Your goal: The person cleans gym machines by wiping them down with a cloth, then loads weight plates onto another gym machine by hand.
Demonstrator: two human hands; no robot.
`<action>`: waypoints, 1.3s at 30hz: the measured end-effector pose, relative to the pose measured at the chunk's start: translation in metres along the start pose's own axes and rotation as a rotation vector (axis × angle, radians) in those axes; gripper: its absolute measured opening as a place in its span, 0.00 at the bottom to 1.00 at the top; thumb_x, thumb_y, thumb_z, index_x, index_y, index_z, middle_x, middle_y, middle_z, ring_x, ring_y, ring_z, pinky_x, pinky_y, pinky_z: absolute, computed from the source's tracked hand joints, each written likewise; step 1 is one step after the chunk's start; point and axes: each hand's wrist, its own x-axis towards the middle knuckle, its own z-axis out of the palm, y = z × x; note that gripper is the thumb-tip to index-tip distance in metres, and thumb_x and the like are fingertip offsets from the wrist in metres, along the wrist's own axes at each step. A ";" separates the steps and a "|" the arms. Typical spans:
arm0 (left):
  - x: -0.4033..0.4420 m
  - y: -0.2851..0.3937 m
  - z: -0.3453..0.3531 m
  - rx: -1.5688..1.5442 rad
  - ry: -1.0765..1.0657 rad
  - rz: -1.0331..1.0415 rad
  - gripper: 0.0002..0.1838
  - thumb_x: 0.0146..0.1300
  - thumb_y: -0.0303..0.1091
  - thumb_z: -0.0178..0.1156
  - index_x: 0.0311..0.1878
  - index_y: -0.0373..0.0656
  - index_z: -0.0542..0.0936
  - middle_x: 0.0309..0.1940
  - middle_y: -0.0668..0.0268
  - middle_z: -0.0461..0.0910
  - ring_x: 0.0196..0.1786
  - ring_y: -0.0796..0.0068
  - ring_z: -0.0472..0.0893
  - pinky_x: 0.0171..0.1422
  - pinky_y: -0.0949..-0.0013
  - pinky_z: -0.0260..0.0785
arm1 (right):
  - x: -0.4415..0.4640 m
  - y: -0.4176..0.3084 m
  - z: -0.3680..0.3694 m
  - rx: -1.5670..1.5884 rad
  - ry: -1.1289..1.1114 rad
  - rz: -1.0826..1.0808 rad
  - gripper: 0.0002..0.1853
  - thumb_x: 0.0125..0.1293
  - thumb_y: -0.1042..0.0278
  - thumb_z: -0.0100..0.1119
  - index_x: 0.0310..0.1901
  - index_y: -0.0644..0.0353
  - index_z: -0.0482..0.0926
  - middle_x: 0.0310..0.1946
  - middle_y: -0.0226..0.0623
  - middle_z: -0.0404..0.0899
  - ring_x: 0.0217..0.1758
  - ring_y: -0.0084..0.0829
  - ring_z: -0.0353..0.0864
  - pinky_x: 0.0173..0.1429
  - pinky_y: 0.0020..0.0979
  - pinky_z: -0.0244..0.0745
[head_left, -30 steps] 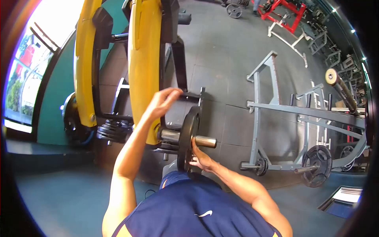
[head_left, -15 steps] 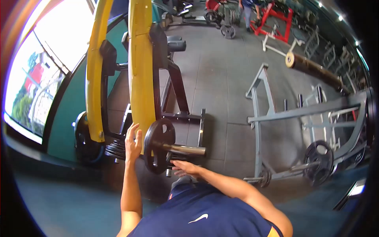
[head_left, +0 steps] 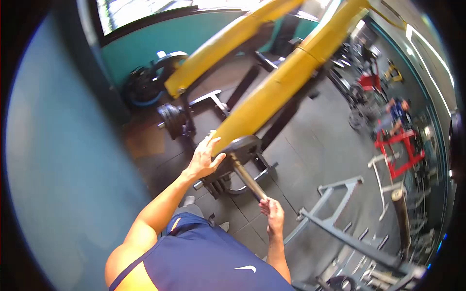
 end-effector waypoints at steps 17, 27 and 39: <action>-0.256 -0.480 -0.180 0.066 0.189 -1.394 0.28 0.61 0.50 0.60 0.56 0.38 0.75 0.55 0.47 0.77 0.60 0.50 0.75 0.64 0.57 0.67 | 0.205 0.001 0.217 -1.094 0.795 -0.508 0.33 0.67 0.59 0.56 0.68 0.67 0.59 0.64 0.63 0.63 0.67 0.57 0.65 0.70 0.48 0.62; -0.208 -0.555 -0.206 -0.193 -0.372 -1.412 0.24 0.61 0.49 0.63 0.55 0.44 0.80 0.52 0.57 0.81 0.56 0.64 0.79 0.61 0.62 0.70 | 0.262 -0.040 0.167 -1.362 0.719 -0.083 0.15 0.59 0.61 0.57 0.37 0.67 0.82 0.38 0.55 0.83 0.43 0.50 0.83 0.47 0.46 0.77; 0.002 -0.764 -0.403 -0.183 -0.140 -1.493 0.25 0.68 0.43 0.57 0.65 0.47 0.69 0.50 0.66 0.79 0.43 0.78 0.80 0.41 0.72 0.73 | 0.422 -0.130 0.722 -1.000 0.514 -0.520 0.40 0.63 0.45 0.58 0.69 0.64 0.60 0.63 0.62 0.62 0.68 0.60 0.60 0.73 0.48 0.55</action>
